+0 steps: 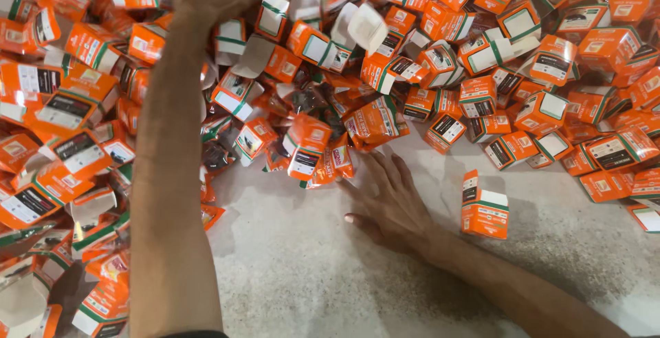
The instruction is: The person picks small orange product boxes from a large pile on the table, opens a white paper cup-like container, places a box inside it, and tosses the packed container aside, repeating this cycle continuously.
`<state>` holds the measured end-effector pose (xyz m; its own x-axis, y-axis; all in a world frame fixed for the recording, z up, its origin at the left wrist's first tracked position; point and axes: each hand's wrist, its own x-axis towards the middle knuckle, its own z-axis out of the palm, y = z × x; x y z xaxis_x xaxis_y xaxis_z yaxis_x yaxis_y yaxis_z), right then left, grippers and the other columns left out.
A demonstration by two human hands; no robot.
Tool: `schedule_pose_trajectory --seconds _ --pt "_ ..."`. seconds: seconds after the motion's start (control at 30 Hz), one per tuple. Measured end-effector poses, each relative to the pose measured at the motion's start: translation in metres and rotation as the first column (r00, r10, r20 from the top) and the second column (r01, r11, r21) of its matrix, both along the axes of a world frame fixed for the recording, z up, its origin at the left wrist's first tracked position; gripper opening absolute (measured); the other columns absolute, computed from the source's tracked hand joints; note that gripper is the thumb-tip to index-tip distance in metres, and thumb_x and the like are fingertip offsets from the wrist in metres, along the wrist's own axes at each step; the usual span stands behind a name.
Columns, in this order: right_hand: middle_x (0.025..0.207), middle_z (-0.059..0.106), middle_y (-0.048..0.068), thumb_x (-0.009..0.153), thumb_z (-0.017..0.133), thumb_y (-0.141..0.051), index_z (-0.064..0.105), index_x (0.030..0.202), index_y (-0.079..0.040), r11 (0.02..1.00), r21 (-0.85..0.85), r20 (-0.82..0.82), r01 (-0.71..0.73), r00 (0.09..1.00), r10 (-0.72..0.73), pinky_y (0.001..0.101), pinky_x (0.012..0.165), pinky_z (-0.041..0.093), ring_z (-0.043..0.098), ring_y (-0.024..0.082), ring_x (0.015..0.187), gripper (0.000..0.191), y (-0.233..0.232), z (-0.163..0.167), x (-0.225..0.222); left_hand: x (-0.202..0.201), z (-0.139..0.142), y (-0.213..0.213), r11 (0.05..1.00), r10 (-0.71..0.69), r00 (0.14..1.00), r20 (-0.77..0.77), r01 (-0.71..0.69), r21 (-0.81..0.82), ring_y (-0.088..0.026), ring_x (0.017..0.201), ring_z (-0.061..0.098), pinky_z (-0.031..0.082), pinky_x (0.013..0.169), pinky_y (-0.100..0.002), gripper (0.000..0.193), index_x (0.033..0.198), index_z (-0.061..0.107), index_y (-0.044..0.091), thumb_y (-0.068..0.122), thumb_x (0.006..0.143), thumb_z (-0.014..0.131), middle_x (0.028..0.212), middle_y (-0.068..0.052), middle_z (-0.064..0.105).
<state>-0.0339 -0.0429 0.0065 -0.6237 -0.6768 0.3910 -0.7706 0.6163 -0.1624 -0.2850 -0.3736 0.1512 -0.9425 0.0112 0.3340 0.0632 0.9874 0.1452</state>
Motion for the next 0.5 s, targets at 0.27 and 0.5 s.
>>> schedule_pose_trajectory --seconds 0.27,0.5 --pt "0.155 0.034 0.028 0.09 0.068 -0.047 0.047 0.15 -0.019 1.0 -0.011 -0.062 -0.023 0.998 0.023 0.0641 0.117 0.025 0.033 0.046 0.143 0.07 0.011 -0.009 0.025 0.043 -0.015 0.051 0.947 -0.248 0.928 0.277 0.172 0.273 -0.034 0.126 0.062 0.047 0.105 -0.05 0.084 0.14 0.058 0.016 0.078 0.084 0.056 0.134 -0.015 0.066" --pt "0.148 0.05 0.017 0.097 0.07 -0.044 0.054 0.14 -0.013 0.999 0.032 -0.269 -0.032 0.962 0.039 0.0559 0.114 0.048 0.054 0.038 0.137 0.055 0.054 0.012 0.097 0.083 -0.022 0.039 0.977 -0.213 0.957 0.195 0.205 0.059 -0.043 0.117 0.062 0.046 0.097 -0.056 0.068 0.135 0.066 0.015 0.07 0.098 0.053 0.126 -0.021 0.068"
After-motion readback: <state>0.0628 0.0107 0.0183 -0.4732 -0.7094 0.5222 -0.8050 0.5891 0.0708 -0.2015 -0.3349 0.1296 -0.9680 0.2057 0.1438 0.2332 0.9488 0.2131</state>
